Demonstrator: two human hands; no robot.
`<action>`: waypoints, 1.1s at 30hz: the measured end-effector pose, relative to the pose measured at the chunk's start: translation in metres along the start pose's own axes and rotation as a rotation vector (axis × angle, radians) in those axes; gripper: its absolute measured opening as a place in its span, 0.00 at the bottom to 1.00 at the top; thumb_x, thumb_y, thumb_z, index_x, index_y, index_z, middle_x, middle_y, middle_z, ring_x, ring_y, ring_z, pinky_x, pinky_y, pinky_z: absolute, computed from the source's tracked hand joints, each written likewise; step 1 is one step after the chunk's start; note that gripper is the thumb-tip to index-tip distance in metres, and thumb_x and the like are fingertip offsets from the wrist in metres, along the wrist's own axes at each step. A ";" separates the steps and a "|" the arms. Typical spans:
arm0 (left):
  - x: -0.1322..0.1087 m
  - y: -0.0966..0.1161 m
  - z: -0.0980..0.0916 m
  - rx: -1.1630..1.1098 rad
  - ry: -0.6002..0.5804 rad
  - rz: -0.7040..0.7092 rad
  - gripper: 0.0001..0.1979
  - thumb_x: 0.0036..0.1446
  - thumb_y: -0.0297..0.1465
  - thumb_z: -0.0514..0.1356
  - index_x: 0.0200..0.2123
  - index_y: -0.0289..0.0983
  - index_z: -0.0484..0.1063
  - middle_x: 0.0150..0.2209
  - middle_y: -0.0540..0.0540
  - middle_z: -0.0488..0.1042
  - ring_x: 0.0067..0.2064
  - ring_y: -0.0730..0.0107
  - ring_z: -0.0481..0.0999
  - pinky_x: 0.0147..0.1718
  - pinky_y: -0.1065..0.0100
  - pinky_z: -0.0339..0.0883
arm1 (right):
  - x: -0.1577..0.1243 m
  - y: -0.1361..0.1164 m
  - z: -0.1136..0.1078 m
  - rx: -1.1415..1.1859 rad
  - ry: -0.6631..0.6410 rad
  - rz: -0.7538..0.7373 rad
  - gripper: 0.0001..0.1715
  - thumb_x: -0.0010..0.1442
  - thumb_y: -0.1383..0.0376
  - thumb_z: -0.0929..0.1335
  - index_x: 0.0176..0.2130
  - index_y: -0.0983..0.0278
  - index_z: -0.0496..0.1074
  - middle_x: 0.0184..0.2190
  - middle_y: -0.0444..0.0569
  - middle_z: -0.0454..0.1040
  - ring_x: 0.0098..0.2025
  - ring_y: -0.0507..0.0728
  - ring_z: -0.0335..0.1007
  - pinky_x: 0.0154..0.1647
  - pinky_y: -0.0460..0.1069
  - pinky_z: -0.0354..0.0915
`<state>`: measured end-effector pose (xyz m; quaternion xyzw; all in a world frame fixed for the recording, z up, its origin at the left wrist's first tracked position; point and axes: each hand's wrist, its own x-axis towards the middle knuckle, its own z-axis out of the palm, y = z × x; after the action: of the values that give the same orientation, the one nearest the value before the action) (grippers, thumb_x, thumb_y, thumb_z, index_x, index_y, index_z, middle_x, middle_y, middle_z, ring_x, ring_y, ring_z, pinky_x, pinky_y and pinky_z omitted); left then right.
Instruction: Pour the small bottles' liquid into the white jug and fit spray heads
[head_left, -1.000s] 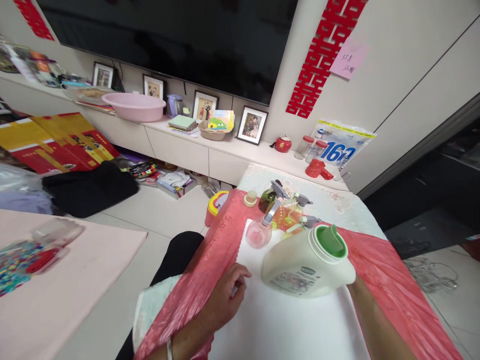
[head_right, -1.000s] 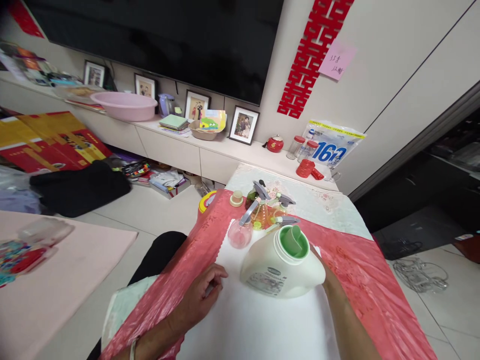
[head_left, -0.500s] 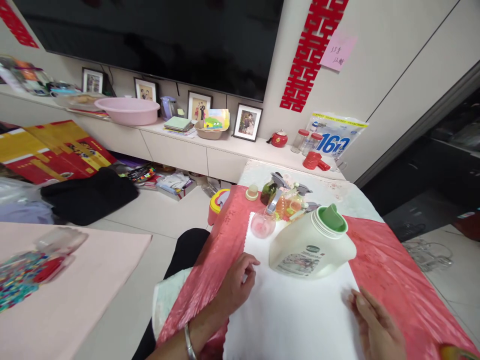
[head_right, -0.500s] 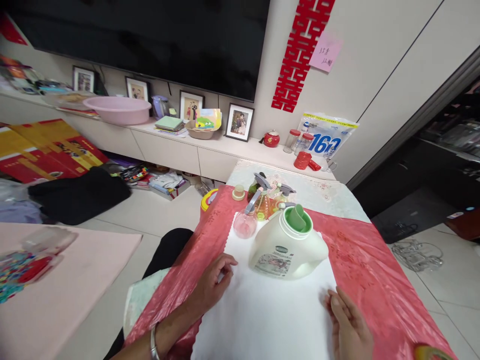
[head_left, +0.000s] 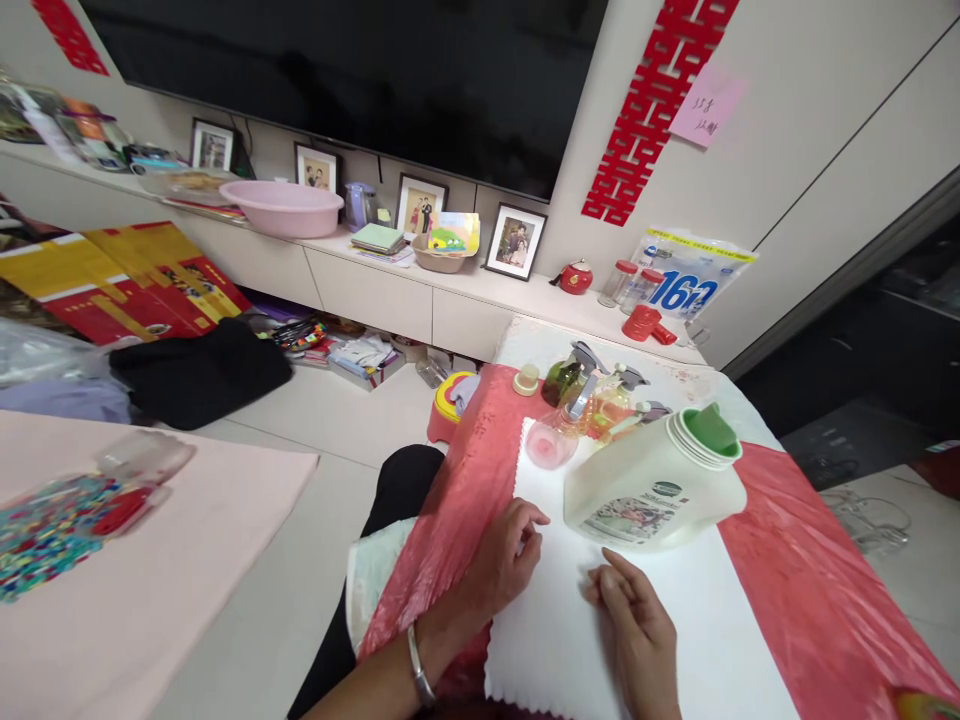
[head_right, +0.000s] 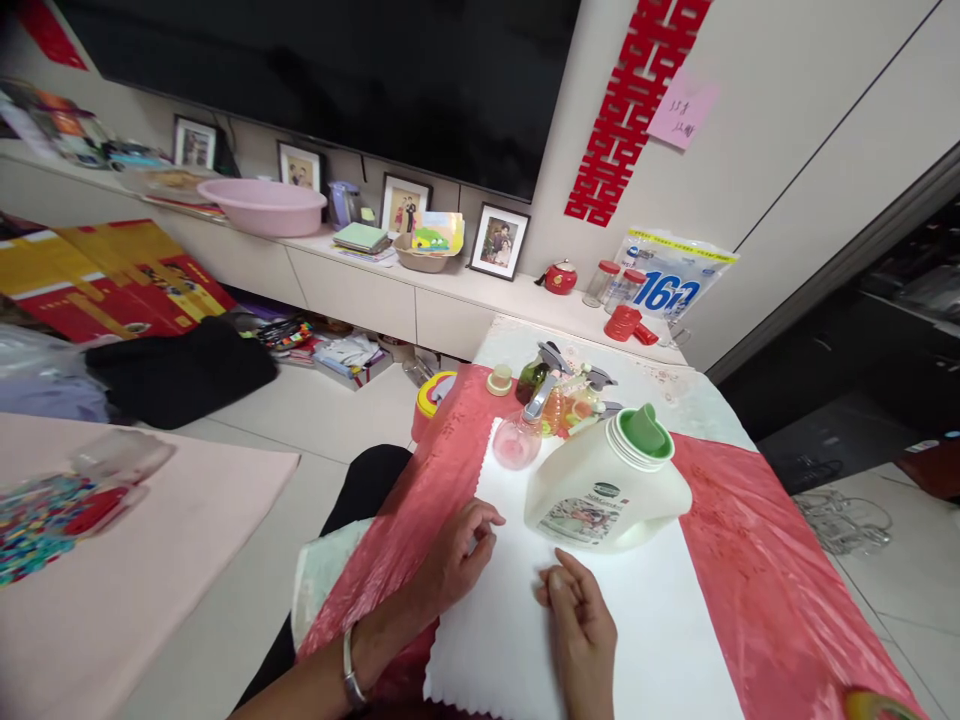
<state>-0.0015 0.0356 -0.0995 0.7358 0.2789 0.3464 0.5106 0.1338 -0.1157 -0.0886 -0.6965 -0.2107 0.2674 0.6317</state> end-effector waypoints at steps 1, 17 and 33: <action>0.000 0.000 0.000 -0.001 0.000 0.005 0.13 0.57 0.22 0.52 0.43 0.38 0.71 0.41 0.45 0.74 0.37 0.69 0.72 0.35 0.67 0.65 | 0.000 0.001 0.008 -0.008 -0.035 -0.006 0.40 0.56 0.43 0.76 0.55 0.69 0.71 0.41 0.53 0.75 0.40 0.55 0.74 0.47 0.47 0.74; 0.003 0.024 -0.014 -0.285 -0.001 -0.259 0.18 0.64 0.46 0.56 0.43 0.37 0.73 0.37 0.46 0.76 0.38 0.67 0.75 0.40 0.65 0.68 | 0.004 -0.015 0.018 0.008 -0.285 -0.144 0.30 0.66 0.43 0.69 0.46 0.68 0.74 0.34 0.52 0.73 0.31 0.51 0.67 0.33 0.44 0.67; -0.013 0.032 0.006 -0.201 0.026 -0.368 0.35 0.58 0.63 0.47 0.16 0.40 0.57 0.17 0.54 0.58 0.23 0.74 0.60 0.28 0.66 0.56 | -0.008 0.002 0.049 0.070 -0.329 -0.037 0.42 0.73 0.39 0.56 0.21 0.66 0.60 0.16 0.44 0.53 0.19 0.48 0.50 0.20 0.45 0.46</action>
<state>-0.0024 0.0118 -0.0733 0.6133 0.3792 0.2828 0.6325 0.0961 -0.0837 -0.0928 -0.6171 -0.3146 0.3733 0.6172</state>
